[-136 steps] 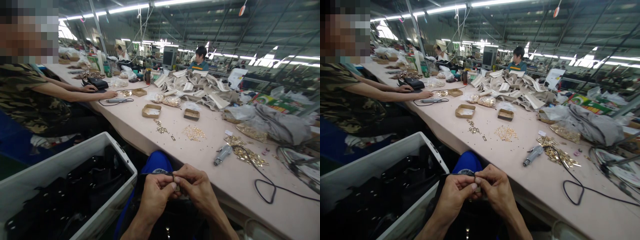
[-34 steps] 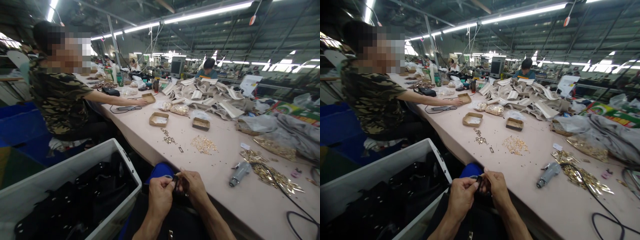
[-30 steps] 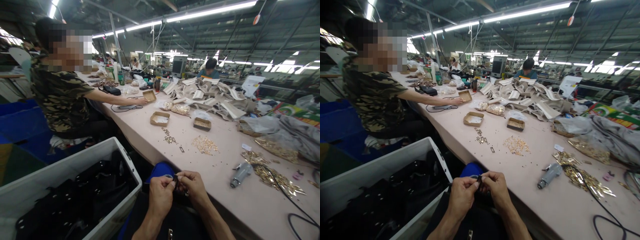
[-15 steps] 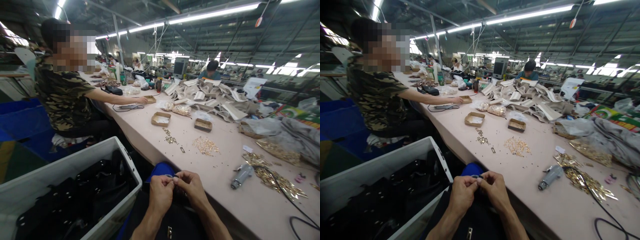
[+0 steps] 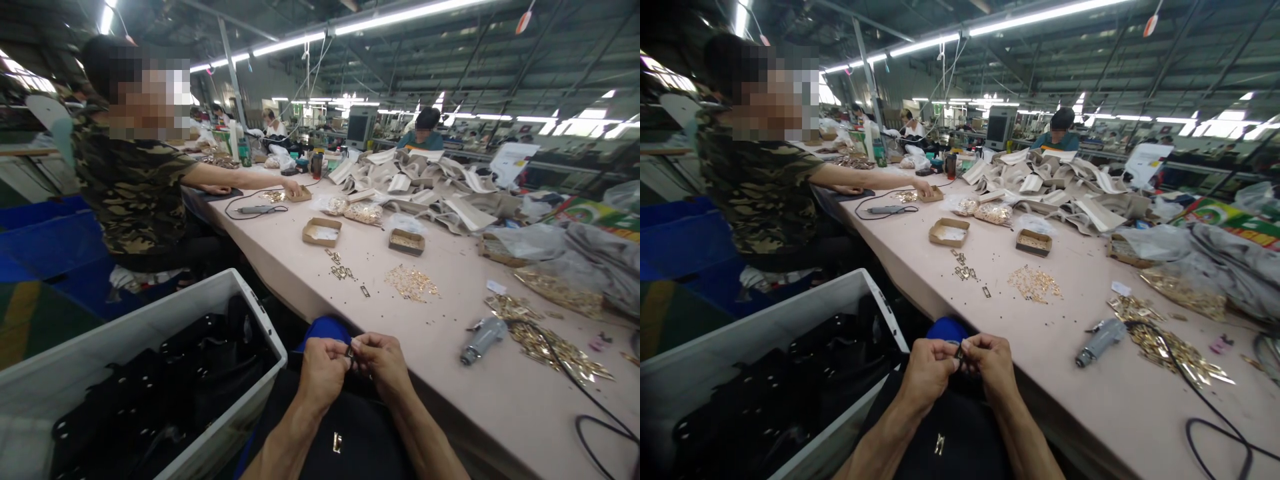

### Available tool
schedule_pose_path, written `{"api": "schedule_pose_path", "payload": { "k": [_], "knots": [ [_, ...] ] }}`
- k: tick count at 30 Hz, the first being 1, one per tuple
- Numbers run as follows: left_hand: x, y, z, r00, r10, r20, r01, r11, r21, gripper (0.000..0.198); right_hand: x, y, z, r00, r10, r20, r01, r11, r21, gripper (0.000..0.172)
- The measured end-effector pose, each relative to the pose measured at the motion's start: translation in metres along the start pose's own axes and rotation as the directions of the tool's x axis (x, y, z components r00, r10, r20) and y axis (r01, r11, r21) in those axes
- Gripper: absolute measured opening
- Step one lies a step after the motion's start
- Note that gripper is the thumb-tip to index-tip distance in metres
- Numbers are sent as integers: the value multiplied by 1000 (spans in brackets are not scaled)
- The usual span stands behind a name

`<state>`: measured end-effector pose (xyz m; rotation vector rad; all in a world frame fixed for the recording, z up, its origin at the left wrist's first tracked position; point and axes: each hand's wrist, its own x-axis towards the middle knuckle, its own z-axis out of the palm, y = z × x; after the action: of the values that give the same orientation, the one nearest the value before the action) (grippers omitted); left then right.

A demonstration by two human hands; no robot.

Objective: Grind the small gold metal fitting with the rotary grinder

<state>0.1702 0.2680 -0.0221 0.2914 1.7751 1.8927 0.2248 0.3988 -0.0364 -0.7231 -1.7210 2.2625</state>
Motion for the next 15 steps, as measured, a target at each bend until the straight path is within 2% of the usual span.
{"api": "schedule_pose_path", "payload": {
  "k": [4,6,10,12,15],
  "knots": [
    [-3,4,6,1000,-16,-11,16,1000,-17,24,4,-1,3,997,-20,-73,19,1000,-14,57],
    [-5,7,7,999,-30,-35,30,1000,-4,24,4,-3,1,998,-42,-46,41,999,-18,61],
    [-5,7,5,997,-44,-59,45,999,24,21,0,-7,-4,991,-102,92,109,991,-78,41],
    [-5,6,4,998,-43,-56,45,998,36,19,-2,-7,-5,991,-110,77,119,985,-123,37],
    [-6,7,3,998,-48,-34,49,998,26,22,0,-5,-3,997,-66,30,69,991,-116,38]
  ]
}}
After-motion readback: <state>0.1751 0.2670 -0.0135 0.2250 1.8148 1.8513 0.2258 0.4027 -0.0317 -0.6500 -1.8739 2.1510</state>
